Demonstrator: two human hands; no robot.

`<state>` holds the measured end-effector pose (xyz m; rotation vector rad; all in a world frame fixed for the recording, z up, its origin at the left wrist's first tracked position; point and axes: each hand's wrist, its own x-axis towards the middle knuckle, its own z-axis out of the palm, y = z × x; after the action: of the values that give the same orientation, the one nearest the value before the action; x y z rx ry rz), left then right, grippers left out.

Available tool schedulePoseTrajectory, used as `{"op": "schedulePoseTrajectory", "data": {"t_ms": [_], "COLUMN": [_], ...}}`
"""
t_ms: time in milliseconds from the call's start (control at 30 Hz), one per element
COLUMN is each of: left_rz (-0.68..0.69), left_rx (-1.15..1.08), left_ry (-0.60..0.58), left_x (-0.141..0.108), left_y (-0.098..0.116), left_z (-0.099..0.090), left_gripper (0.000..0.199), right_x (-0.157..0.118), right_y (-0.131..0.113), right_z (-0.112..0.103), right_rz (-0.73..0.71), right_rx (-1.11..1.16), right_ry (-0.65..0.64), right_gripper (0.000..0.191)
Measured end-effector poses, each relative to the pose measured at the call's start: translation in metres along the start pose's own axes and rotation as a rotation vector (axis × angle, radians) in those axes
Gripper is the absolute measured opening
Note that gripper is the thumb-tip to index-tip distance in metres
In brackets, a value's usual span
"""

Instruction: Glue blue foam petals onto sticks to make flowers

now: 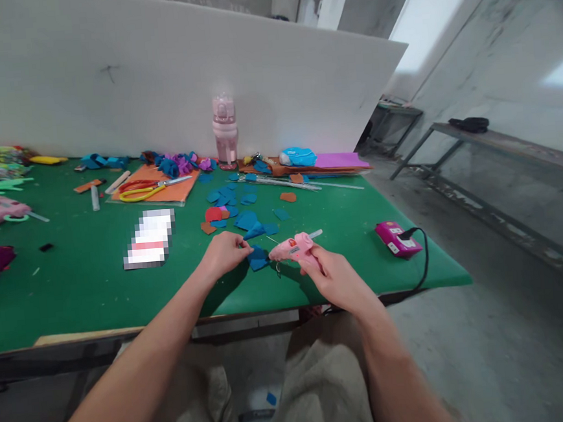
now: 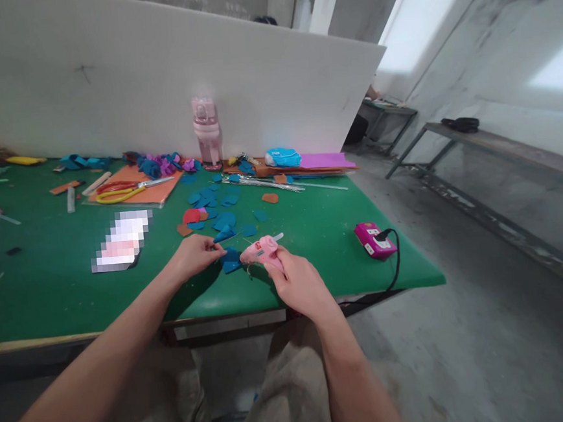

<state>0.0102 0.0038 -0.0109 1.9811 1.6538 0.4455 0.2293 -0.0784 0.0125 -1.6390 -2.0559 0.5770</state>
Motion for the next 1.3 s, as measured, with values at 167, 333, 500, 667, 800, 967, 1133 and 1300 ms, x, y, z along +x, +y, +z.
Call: {"op": "schedulePoseTrajectory", "data": {"t_ms": [167, 333, 500, 667, 800, 967, 1133, 1300], "left_rz": [0.008, 0.011, 0.006, 0.018, 0.024, -0.013, -0.01, -0.094], "left_rx": [-0.002, 0.008, 0.014, 0.016, -0.029, -0.249, -0.514, -0.731], "left_ry": [0.007, 0.002, -0.006, -0.01, 0.004, 0.043, -0.035, -0.149], "left_x": [0.0, 0.0, -0.001, -0.001, 0.0, -0.001, -0.005, -0.006], "left_y": [-0.001, -0.001, 0.001, 0.001, -0.001, -0.003, 0.001, -0.003], "left_z": [0.001, 0.001, -0.001, -0.002, 0.0, 0.001, -0.004, -0.013], "left_gripper": [0.022, 0.024, 0.023, 0.022, 0.02, 0.022, 0.026, 0.031], "right_x": [0.001, 0.0, -0.001, -0.003, -0.002, 0.006, 0.008, 0.004], "right_y": [-0.001, -0.002, -0.003, -0.005, -0.001, 0.01, 0.012, 0.007], "right_z": [0.0, -0.001, -0.004, -0.009, -0.012, -0.005, 0.001, -0.001], "right_rz": [-0.022, -0.019, -0.018, -0.033, 0.031, 0.135, 0.157, 0.146], "right_rx": [0.023, 0.036, 0.053, 0.159, 0.368, 0.693, 0.699, 0.702], "right_ry": [0.003, 0.006, 0.024, 0.015, -0.062, -0.169, -0.106, -0.065], "right_gripper": [0.025, 0.023, 0.023, 0.025, 0.03, 0.035, 0.034, 0.034]}}
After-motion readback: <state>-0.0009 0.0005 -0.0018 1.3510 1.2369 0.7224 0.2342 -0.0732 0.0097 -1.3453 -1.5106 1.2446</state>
